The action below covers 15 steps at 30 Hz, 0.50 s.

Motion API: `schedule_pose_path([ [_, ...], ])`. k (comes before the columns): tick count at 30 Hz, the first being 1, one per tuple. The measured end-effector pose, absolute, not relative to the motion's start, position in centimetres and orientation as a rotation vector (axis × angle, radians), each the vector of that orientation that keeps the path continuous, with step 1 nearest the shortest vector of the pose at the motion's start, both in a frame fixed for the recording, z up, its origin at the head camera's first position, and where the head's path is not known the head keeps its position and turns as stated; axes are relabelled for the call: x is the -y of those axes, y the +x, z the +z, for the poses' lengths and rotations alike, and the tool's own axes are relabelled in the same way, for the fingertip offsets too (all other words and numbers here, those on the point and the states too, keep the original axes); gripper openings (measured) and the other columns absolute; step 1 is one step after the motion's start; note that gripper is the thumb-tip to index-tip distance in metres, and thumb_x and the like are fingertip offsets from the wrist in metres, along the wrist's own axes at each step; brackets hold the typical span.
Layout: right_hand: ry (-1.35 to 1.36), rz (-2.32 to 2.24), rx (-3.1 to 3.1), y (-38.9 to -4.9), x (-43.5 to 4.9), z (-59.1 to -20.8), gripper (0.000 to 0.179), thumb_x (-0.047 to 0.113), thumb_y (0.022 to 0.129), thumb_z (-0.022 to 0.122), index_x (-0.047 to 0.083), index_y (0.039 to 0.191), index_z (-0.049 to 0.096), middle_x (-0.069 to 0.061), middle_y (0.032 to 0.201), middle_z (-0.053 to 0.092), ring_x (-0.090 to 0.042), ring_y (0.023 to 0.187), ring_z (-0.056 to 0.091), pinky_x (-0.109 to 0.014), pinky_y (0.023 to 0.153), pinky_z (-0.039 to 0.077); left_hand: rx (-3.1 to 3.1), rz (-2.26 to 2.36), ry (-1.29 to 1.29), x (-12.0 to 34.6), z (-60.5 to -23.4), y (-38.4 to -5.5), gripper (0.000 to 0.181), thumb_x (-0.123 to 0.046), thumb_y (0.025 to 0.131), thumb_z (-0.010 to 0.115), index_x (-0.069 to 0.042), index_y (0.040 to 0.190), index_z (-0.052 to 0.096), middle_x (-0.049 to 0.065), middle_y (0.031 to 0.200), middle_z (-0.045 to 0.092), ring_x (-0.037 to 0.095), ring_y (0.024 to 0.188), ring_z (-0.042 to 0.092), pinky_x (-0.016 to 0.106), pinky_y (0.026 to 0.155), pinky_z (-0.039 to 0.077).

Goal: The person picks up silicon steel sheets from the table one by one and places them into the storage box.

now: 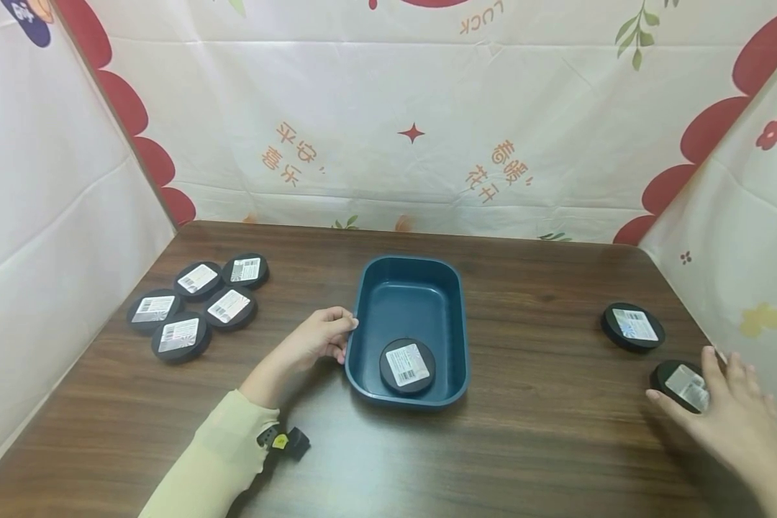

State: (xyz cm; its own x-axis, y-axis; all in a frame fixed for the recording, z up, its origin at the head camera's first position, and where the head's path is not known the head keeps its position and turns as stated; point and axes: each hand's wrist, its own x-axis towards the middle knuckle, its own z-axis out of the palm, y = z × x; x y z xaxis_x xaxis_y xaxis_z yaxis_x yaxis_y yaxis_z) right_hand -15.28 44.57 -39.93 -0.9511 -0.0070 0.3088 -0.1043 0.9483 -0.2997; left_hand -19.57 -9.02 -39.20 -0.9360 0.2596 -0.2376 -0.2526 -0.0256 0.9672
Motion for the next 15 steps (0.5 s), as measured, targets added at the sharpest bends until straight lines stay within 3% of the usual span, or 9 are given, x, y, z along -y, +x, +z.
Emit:
schedule_pose_path([
  [4, -0.029, 0.514, 2.862, -15.0, -44.8, -40.1, 0.11, 0.05, 0.08, 0.065, -0.006, 0.144, -0.004, -0.041, 0.141, -0.012, -0.052, 0.132, -0.014, -0.06, 0.106, -0.009, -1.915, 2.029, 0.0, 9.0, -39.2, -19.5, 0.01, -0.006, 0.091, 0.049, 0.004, 0.092, 0.049, 0.004, 0.063, 0.046, 0.01, 0.046, 0.047, 0.021, 0.043, 0.045],
  [13, -0.102, 0.56, 2.893, -15.2, -45.8, -40.9, 0.117, 0.051, 0.076, 0.069, -0.01, 0.141, -0.007, -0.043, 0.139, -0.016, -0.054, 0.131, -0.015, -0.065, 0.104, -0.005, -1.923, 2.012, -0.005, 9.1, -39.1, -19.6, 0.013, -0.007, 0.091, 0.05, 0.005, 0.094, 0.049, 0.004, 0.064, 0.047, 0.011, 0.047, 0.048, 0.021, 0.044, 0.046],
  [15, -0.119, 0.551, 2.895, -15.3, -46.1, -41.0, 0.117, 0.051, 0.075, 0.069, -0.011, 0.141, -0.006, -0.045, 0.138, -0.011, -0.056, 0.131, -0.01, -0.066, 0.104, -0.001, -1.922, 2.01, -0.004, 9.1, -39.1, -19.6, 0.013, -0.008, 0.091, 0.05, 0.005, 0.094, 0.049, 0.004, 0.064, 0.047, 0.011, 0.047, 0.048, 0.021, 0.044, 0.046],
])
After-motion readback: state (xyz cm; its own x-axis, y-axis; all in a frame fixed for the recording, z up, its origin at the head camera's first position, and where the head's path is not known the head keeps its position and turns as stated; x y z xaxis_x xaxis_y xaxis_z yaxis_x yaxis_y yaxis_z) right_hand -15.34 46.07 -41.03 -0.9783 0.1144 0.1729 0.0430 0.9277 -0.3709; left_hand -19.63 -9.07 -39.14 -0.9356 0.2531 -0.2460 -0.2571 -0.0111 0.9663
